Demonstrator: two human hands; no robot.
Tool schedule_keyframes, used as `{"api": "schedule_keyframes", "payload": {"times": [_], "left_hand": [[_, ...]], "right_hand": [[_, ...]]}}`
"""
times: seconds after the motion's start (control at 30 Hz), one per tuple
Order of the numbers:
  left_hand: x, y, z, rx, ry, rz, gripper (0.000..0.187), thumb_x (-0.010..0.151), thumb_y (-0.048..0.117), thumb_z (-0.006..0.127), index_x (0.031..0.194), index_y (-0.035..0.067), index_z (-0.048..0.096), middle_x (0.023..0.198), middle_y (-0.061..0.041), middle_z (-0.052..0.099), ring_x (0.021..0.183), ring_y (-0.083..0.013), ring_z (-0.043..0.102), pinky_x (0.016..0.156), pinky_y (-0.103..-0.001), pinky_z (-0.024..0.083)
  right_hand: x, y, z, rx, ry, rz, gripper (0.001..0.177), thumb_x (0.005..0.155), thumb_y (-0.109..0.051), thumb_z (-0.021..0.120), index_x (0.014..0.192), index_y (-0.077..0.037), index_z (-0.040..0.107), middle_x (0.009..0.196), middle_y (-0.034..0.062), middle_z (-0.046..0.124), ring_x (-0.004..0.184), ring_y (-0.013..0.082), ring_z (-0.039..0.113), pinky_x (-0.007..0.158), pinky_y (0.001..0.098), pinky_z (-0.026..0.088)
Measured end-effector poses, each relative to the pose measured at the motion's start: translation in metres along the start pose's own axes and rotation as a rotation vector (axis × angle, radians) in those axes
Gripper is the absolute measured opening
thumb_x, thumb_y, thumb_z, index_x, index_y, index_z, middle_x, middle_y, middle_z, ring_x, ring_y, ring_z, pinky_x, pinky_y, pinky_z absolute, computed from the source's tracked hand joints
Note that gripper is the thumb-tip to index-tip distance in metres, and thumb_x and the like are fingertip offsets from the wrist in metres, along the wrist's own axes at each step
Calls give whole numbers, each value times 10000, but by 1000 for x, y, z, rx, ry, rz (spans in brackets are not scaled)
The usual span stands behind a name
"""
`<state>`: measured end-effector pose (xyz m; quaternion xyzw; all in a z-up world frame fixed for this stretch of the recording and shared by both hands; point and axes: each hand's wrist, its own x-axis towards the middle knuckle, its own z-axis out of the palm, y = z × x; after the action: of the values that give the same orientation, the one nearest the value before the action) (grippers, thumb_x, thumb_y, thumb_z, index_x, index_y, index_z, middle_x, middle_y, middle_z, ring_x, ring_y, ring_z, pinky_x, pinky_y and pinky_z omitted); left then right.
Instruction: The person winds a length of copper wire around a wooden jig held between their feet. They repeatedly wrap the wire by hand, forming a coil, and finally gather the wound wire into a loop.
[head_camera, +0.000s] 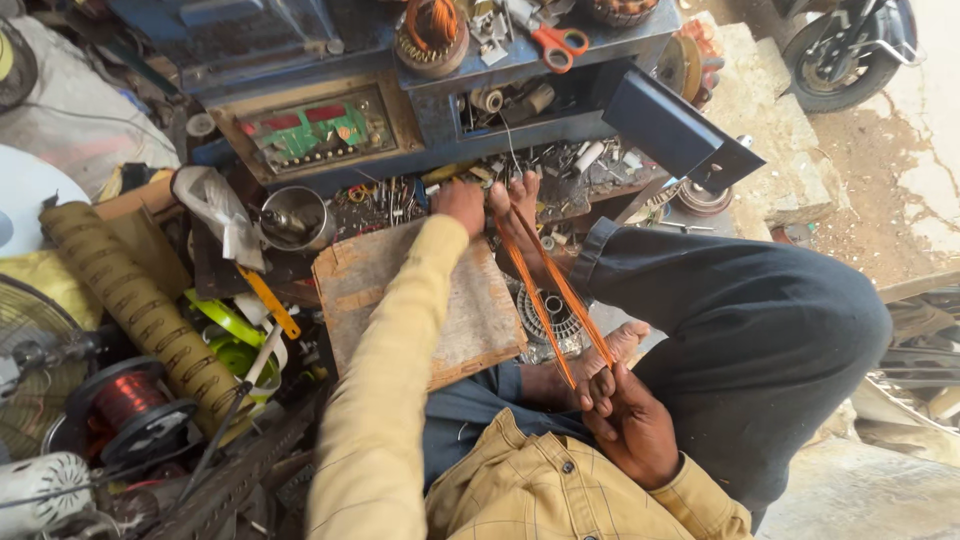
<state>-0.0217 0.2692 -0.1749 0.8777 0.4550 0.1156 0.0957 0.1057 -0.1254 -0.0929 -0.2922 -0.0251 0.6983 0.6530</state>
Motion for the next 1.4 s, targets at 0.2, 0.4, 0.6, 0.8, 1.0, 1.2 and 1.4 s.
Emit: {"api": "schedule_keyframes", "payload": {"times": [0.2,0.4,0.6,0.8,1.0,1.2,1.4], "left_hand": [[-206,137,-45,80,-495,289,191,795,282,691,834,112,768,898,-113,743,832,-307,704,743,-512,486],[-212,217,-134,-106,-116,1116,175,809,242,721,817,70,753,742,-59,660,774,-246,646,1006,-703,454],[0,94,-84,50,286,606,51,757,226,753,712,250,747,794,-27,667,844,-253,669,709,-463,482],[17,6,-36,-640,73,-111,221,742,335,833,806,135,766,757,-100,734,672,-277,728,688,-424,578],[30,4,-13,-366,125,-207,176,727,292,851,746,126,798,758,-146,736,712,-353,696,688,-454,547],[-9,-9,-11,-121,-237,-142,92,873,135,679,873,76,750,903,-186,724,867,-329,711,803,-432,577],[-196,132,-83,112,-621,407,170,843,254,658,799,135,772,770,-89,688,800,-308,700,659,-520,522]], "right_hand": [[-3,2,2,19,26,-37,374,1121,-336,414,900,-59,534,796,102,549,586,115,435,488,206,378],[-4,3,15,-77,72,-12,419,1091,-386,419,872,-51,541,812,114,580,505,90,409,458,199,362],[-2,5,3,-94,63,-42,392,1087,-372,431,857,-69,526,738,66,517,738,157,525,447,203,339],[1,6,-7,-51,56,-26,386,1084,-365,442,849,-69,523,715,56,501,790,171,541,443,203,335],[-2,6,-6,-48,71,-19,395,1082,-373,443,852,-64,527,726,79,523,692,142,496,454,207,349],[0,4,-3,17,92,-16,393,1087,-358,420,843,-66,517,713,71,498,742,164,525,448,205,353],[-1,4,3,10,19,-40,366,1123,-348,438,913,-63,532,788,107,550,664,138,490,471,206,371]]}}
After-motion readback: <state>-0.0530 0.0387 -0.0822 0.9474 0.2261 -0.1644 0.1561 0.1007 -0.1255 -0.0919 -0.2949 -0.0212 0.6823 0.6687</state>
